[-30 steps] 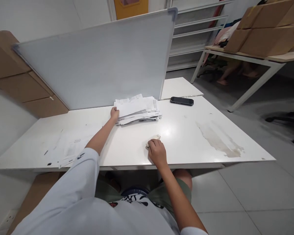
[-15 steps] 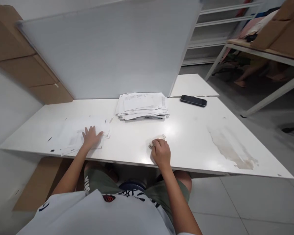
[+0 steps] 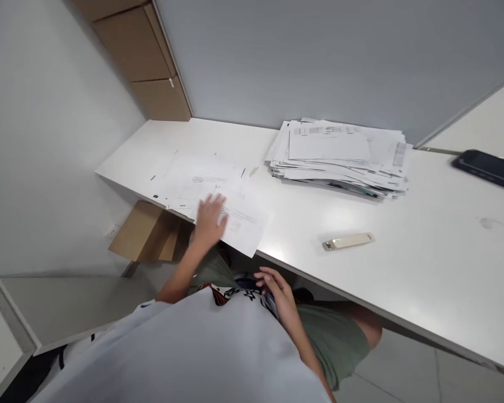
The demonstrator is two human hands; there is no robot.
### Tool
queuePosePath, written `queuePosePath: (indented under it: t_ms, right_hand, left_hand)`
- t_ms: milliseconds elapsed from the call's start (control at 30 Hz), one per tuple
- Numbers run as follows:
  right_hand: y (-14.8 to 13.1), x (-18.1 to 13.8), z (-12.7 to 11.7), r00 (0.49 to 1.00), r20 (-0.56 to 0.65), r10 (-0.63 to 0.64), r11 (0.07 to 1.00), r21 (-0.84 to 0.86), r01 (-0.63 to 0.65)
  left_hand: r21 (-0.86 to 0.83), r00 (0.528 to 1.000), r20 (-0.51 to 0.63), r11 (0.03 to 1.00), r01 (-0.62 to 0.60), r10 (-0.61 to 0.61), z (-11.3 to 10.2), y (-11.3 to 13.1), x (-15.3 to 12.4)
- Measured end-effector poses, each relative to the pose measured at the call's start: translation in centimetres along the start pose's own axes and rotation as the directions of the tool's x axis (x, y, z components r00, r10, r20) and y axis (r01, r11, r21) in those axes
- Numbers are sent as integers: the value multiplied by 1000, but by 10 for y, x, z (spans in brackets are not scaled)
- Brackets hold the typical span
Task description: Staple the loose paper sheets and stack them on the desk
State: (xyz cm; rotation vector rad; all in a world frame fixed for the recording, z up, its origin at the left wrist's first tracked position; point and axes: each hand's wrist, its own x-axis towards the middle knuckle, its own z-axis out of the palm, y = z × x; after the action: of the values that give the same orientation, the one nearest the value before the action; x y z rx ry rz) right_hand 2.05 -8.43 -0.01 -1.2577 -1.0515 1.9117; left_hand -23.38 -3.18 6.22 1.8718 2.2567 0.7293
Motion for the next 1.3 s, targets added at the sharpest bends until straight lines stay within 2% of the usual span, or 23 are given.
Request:
queuePosePath:
  t_ms: [67, 133, 200, 267, 367, 433, 500, 533, 600, 667, 733, 767, 833, 867, 900, 967, 1033, 1133, 1200, 1300]
  right_hand:
    - [-7, 8, 4, 998, 49, 45, 997, 59, -48]
    - [-15, 15, 8, 993, 95, 69, 991, 110, -79]
    - [-22, 20, 17, 988, 134, 79, 976, 190, -104]
    - [-27, 24, 26, 990, 117, 74, 954, 281, -105]
    - [-32, 27, 30, 996, 5, 91, 929, 360, -87]
    - [-32, 26, 23, 988, -82, 131, 928, 360, -93]
    - [-32, 22, 12, 974, -163, 159, 937, 337, -97]
    - [-31, 20, 5, 967, -198, 161, 944, 318, -92]
    - [-29, 15, -8, 961, -235, 145, 960, 267, -80]
    - [-26, 12, -18, 964, -229, 134, 974, 211, -85]
    - [-24, 12, -26, 964, -214, 159, 978, 165, -125]
    - [-22, 12, -28, 961, -213, 176, 978, 149, -146]
    - [-19, 14, -31, 955, -234, 181, 977, 154, -147]
    - [-18, 14, -31, 954, -251, 163, 977, 172, -122]
    - [-16, 14, -30, 954, -265, 140, 976, 197, -88]
    - [-16, 11, -25, 957, -271, 102, 969, 246, -34]
    - [-19, 4, -17, 966, -251, 68, 959, 285, 7]
    - [-35, -5, -1, 956, -273, -109, 929, 314, 196]
    - [-51, -3, 7, 895, -343, -285, 883, 269, 384]
    - [-73, 16, 4, 767, -419, -486, 799, 144, 584]
  left_hand:
    - [59, 957, -138, 963, 265, -255, -11, -29, 28]
    - [72, 914, -157, 919, 388, -373, -12, -47, 46]
    - [99, 932, -101, 929, 358, -348, -4, -48, 47]
    - [134, 965, -43, 955, 263, -259, 7, -35, 32]
    - [143, 990, 12, 980, 140, -143, 17, -9, -3]
    - [112, 997, 53, 992, 51, -57, 17, 3, -25]
    - [62, 999, 44, 998, -8, 5, 15, 6, -42]
    - [29, 1000, 3, 1000, 3, -4, 14, 6, -48]
    - [-80, 986, -102, 989, 125, -133, 18, 3, -59]
    - [-283, 928, -123, 908, 308, -352, 28, 0, -67]
    - [-531, 871, 31, 730, 430, -490, 40, -1, -75]
    - [-638, 861, 147, 618, 459, -487, 46, -1, -77]
    - [-767, 865, 337, 426, 481, -371, 53, 1, -79]
    - [-795, 873, 379, 375, 477, -308, 53, 2, -78]
    - [-809, 884, 386, 364, 462, -263, 51, 2, -76]
    - [-811, 920, 325, 436, 390, -219, 40, 3, -70]
    - [-785, 961, 216, 555, 276, -173, 27, 3, -60]
    - [-718, 995, -17, 694, 53, -94, 14, 2, -40]
    - [-656, 971, -226, 749, -93, -78, 16, 2, -23]
    - [-564, 869, -488, 792, -236, -89, 30, 7, 6]
